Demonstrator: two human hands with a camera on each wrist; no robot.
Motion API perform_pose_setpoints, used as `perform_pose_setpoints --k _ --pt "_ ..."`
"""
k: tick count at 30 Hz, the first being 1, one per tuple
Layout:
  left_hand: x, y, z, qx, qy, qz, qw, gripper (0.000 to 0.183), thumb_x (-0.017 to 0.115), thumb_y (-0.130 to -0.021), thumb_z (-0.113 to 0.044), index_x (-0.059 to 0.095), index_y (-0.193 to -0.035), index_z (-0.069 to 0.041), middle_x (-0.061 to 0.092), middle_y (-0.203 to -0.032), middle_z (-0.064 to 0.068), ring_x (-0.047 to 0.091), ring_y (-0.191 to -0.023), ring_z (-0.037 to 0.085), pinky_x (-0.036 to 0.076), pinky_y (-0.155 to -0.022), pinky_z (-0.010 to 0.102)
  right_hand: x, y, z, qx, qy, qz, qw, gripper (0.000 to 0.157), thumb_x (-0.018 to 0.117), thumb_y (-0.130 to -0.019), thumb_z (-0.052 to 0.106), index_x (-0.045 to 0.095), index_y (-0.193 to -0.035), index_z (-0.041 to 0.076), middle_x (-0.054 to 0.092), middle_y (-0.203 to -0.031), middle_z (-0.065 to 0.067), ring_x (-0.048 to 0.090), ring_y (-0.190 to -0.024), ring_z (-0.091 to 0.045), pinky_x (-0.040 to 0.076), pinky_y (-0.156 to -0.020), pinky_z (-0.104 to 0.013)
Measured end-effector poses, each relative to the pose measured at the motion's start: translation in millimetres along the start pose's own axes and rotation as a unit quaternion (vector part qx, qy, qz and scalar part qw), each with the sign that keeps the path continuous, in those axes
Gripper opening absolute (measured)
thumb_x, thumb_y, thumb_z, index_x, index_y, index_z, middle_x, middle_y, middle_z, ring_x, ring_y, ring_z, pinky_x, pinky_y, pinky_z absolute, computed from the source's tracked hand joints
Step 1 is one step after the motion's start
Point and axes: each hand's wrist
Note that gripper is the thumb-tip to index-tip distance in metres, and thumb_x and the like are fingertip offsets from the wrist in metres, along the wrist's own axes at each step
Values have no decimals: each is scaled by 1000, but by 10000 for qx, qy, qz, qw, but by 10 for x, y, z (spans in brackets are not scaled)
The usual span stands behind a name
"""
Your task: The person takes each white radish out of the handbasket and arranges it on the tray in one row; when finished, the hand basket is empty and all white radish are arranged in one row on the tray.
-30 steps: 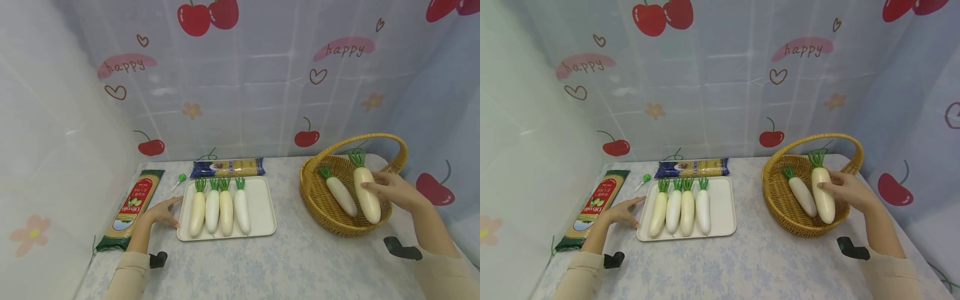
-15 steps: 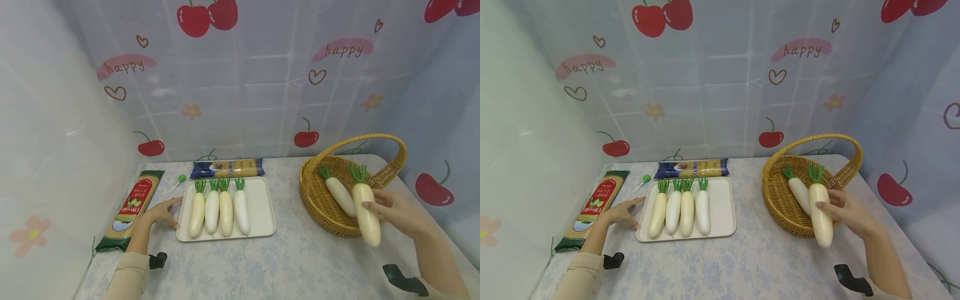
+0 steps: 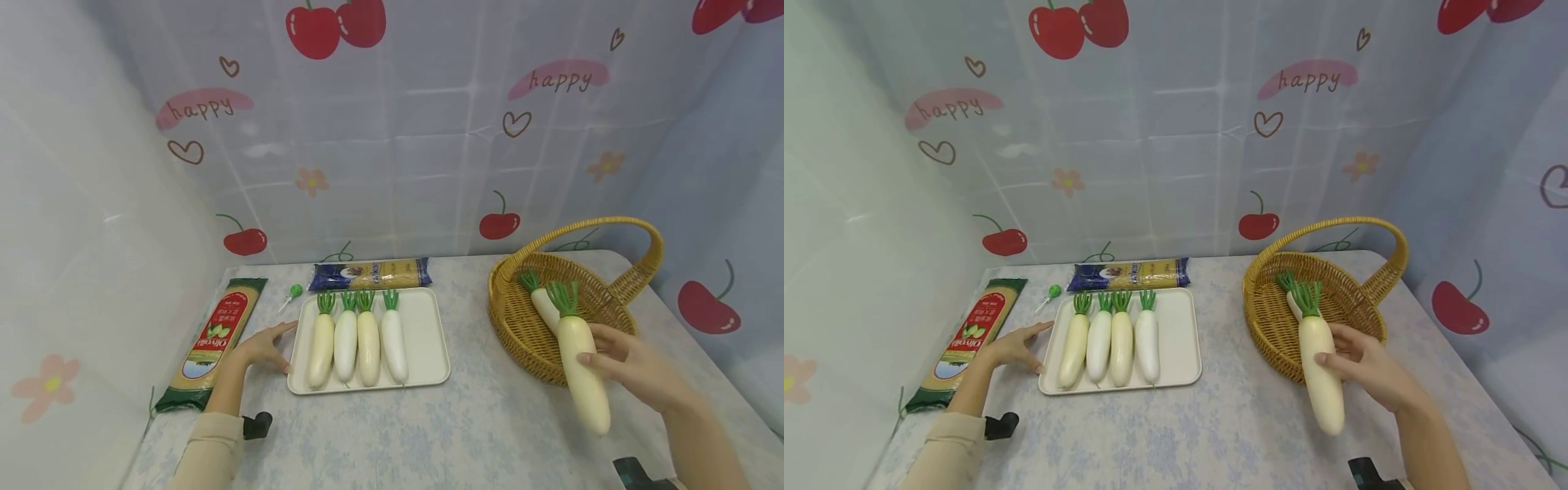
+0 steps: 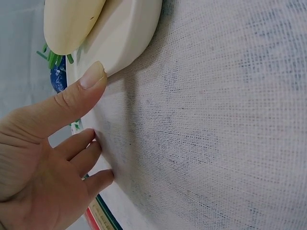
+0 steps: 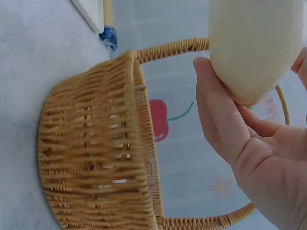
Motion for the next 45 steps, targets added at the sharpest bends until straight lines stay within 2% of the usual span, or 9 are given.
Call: perform_pose_setpoints --k 3,7,11,17,25,28,34,39,45 --pt "2 1 7 -4 4 -6 10000 104 87 -62 -16 28 -146 -2 24 -146 35 25 -132 53 29 -104 62 69 4 36 -103 -88 -58 9999 56 53 -95 12 29 -138 -13 56 -122 -25 58 -97 3 54 -72 -27" --pt "1 5 10 19 -24 -25 10000 104 87 -62 -17 29 -146 -2 24 -146 35 25 -132 53 29 -104 61 171 -1 87 -273 -577 115 9979 56 53 -94 8 26 -138 -15 61 -117 -1 59 -98 1 55 -73 -29" --pt "-4 2 8 46 6 -20 10000 104 87 -62 -16 29 -146 -2 24 -146 35 26 -132 52 29 -105 60 291 -27 137 -776 -919 327 9922 49 54 -92 0 32 -134 -14 60 -112 15 61 -99 -3 54 -75 -27" --pt "-11 -11 2 21 37 33 10000 103 87 -63 -15 28 -146 -2 23 -146 35 24 -132 52 29 -105 61 463 -103 253 -1228 -1167 665 9833 46 55 -90 -4 37 -131 -13 61 -114 7 63 -101 -9 54 -77 -27" --pt "-18 -19 0 -27 38 20 10000 103 86 -63 -15 28 -147 -2 22 -147 34 25 -132 52 29 -105 61 635 -313 403 -1069 -1164 907 9833 54 58 -90 3 33 -134 -15 53 -121 -25 61 -104 -9 54 -81 -29" --pt "-17 -29 3 -70 49 29 10000 103 86 -63 -16 28 -147 -3 22 -147 34 24 -133 52 29 -105 61 694 -413 430 -1111 -1176 957 9822 55 59 -90 5 33 -134 -16 52 -122 -30 60 -106 -7 53 -83 -27" --pt "-6 -39 16 -104 13 -9 9999 103 87 -63 -17 28 -147 -3 23 -147 33 25 -133 52 30 -104 61 821 -622 449 -845 -964 779 9887 57 64 -89 14 39 -135 -8 56 -124 -23 58 -111 -15 50 -87 -25" --pt "2 -35 23 -66 6 -27 10000 103 87 -62 -16 28 -147 -3 23 -147 34 25 -132 52 30 -104 61 939 -768 468 -513 -1015 659 9913 62 65 -88 19 38 -138 -6 55 -127 -23 54 -116 -34 49 -90 -35" --pt "5 -13 7 -103 110 8 9999 102 86 -63 -14 29 -147 -3 22 -148 33 24 -133 52 29 -104 61 1059 -962 485 -115 -1012 555 9933 68 67 -87 26 37 -140 -5 49 -133 -26 48 -122 -41 49 -91 -44"
Point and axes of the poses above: each hand's wrist, its own y-axis away from the middle knuckle, its own x-axis out of the palm, z = x × y
